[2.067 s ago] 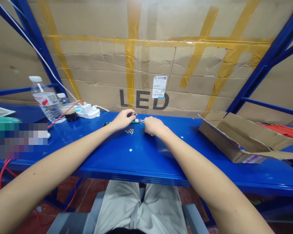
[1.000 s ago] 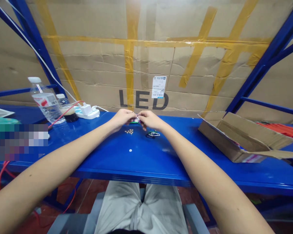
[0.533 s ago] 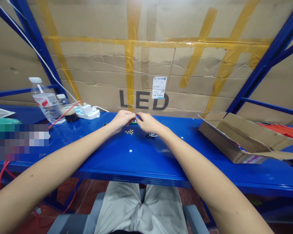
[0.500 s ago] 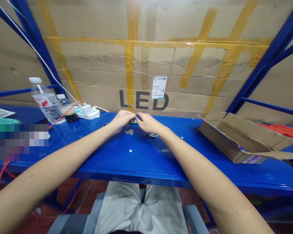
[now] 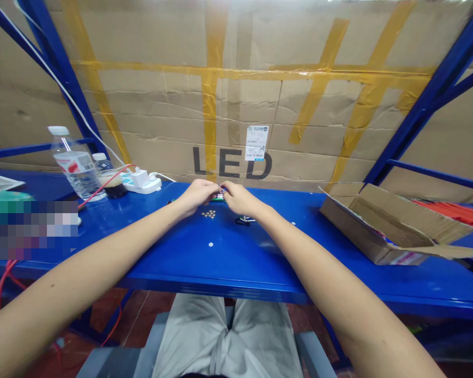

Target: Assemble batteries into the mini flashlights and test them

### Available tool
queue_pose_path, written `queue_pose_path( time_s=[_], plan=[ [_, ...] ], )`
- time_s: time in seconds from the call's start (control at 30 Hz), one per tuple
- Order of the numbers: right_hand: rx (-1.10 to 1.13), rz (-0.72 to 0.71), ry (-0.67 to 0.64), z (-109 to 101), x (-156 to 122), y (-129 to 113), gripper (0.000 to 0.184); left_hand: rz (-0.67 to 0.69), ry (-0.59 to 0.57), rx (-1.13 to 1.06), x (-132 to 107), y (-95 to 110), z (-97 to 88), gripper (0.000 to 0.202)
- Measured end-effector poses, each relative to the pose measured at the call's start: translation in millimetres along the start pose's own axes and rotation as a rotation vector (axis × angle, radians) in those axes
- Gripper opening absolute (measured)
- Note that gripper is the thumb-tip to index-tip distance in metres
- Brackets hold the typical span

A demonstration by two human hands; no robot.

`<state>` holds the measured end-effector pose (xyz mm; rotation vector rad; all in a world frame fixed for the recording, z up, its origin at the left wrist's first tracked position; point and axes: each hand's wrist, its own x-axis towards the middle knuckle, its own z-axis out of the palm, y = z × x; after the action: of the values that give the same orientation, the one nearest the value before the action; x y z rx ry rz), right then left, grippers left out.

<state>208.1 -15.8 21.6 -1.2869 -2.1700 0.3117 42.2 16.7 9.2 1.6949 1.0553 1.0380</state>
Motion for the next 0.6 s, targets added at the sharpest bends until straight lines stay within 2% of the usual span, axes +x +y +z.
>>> queue_pose_path(
  time_s=[0.13,0.27,0.37,0.47,0.6],
  plan=[
    [-0.011,-0.017,0.044,1.5,2.2,5.4,0.029,0.017,0.012,0.043,2.8,4.3,-2.4,0.024],
    [-0.011,-0.009,0.08,1.8,4.2,11.3,0.031,0.099,0.059,0.147,5.4,10.1,-9.7,0.007],
    [-0.014,0.001,0.084,0.9,4.9,13.7,0.033,0.345,0.053,0.388,1.7,12.9,-16.3,0.003],
    [-0.033,0.014,0.084,-0.4,5.2,14.2,0.031,0.586,-0.017,0.599,-3.9,14.4,-20.4,0.007],
    [-0.052,0.024,0.09,-1.2,5.6,13.6,0.027,0.746,-0.072,0.735,-4.6,12.2,-21.0,0.015]
  ],
)
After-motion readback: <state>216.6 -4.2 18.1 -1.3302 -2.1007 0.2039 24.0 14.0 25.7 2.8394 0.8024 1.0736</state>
